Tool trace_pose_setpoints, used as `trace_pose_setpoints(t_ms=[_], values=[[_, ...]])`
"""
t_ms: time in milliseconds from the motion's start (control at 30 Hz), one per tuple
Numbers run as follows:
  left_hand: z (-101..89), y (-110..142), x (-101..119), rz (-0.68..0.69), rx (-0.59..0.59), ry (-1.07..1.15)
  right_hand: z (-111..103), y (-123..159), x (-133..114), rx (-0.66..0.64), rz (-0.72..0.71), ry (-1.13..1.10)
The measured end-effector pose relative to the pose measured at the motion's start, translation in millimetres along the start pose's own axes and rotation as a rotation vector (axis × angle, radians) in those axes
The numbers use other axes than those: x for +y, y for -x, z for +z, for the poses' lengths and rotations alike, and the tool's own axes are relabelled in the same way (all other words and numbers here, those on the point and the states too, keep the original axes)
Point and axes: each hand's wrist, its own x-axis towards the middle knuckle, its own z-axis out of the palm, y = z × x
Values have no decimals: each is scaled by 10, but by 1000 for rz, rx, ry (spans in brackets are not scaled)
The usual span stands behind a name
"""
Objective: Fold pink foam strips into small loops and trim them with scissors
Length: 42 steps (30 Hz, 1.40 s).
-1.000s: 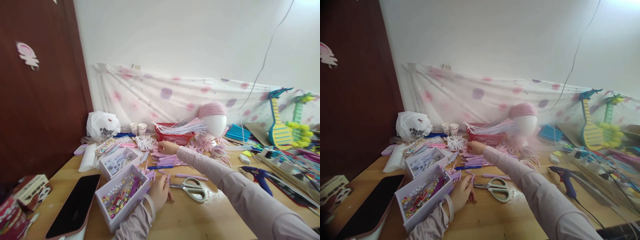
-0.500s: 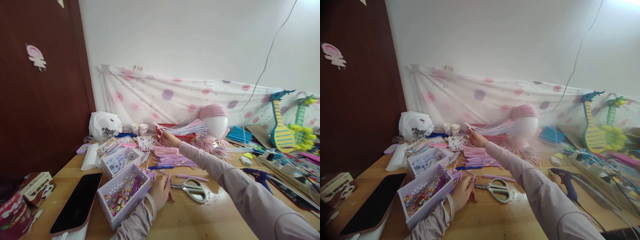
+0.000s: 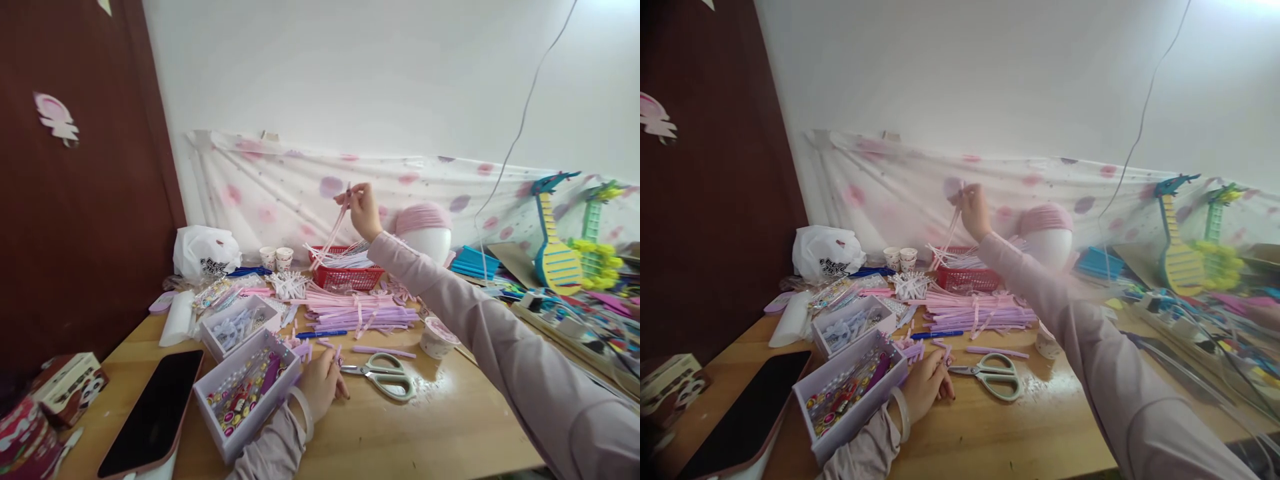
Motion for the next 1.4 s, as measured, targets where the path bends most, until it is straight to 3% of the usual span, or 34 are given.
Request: trace_pose_setpoints(t_ms=[133,300,467,567,800,1033,1267,1400], values=[[-6,-37,-3,-36,78,143,-204,-68,-343,112,44,-168],[-31,-41,72,-50,149,384,-316,364,-633,3,366,-273],[-46,49,211,-132,82,799,-231,963,-602,-66,800,-467],[-43,84,246,-189,33,854,-167,1205,-454,-48,932,-511],[-30,85,228,-183,113,616,-128,1460,-195,99,887,-506],[-15,82,251,-270,74,568,-205,1675,-106,196,673,-495],[-6,-13,218,-330,58,513,-378,1761,-18,224,740,-581],[-13,5,203,-366,-33,569,-527,1722,29,269,726,-586]])
